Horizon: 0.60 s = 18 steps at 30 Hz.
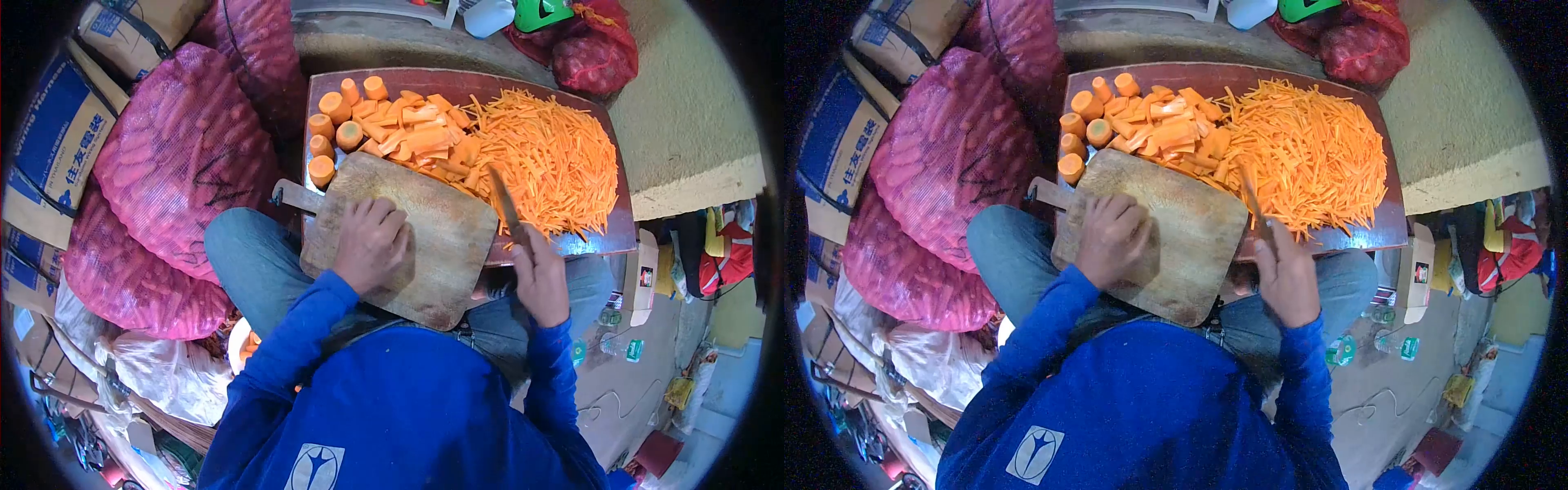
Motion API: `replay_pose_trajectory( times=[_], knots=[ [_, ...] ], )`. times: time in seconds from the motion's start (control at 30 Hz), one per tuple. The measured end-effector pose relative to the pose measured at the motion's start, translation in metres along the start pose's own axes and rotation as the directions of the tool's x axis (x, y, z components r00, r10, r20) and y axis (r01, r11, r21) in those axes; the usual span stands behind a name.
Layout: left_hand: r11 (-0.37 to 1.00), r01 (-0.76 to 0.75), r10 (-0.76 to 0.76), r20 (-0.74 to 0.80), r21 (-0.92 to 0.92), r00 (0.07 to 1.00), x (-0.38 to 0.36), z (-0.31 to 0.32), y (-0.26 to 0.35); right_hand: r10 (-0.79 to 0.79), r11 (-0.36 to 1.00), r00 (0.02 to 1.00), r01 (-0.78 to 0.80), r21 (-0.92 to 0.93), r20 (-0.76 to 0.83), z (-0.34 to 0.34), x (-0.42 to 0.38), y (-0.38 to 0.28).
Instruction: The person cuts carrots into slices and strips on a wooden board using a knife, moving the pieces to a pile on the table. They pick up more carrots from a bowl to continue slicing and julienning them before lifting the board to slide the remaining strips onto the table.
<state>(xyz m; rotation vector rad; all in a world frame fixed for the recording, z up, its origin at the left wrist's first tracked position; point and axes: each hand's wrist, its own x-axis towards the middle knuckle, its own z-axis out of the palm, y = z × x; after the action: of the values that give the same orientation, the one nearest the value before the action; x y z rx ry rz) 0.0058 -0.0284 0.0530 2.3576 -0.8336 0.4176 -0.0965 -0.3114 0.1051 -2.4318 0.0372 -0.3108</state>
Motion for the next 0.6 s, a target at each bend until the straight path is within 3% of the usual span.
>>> replay_pose_trajectory(
  times=[0.07,0.13,0.27,0.43,0.6],
  knots=[
    [0.998,-0.058,0.058,-0.016,-0.003,0.998,0.025,0.005,-0.007,-0.042,0.999,0.999,0.042,0.012,0.015,0.008,-0.009,-0.006],
    [0.997,-0.071,0.071,-0.02,0.012,0.997,0.052,0.015,-0.016,0.018,1.0,0.989,-0.021,0.017,0.149,0.021,-0.02,-0.005],
    [0.989,-0.137,0.14,-0.06,0.048,0.988,0.098,0.036,-0.032,0.102,0.994,0.963,-0.11,0.019,0.248,0.017,-0.018,-0.019],
    [0.987,-0.099,0.087,0.089,0.13,0.992,0.123,0.05,-0.048,0.086,0.996,0.97,-0.086,-0.013,0.226,0.02,-0.022,-0.019],
    [0.999,0.034,-0.033,0.112,0.001,0.993,0.127,0.047,-0.053,0.037,0.999,0.976,-0.044,0.028,0.217,0.024,-0.024,-0.021]
  ],
)
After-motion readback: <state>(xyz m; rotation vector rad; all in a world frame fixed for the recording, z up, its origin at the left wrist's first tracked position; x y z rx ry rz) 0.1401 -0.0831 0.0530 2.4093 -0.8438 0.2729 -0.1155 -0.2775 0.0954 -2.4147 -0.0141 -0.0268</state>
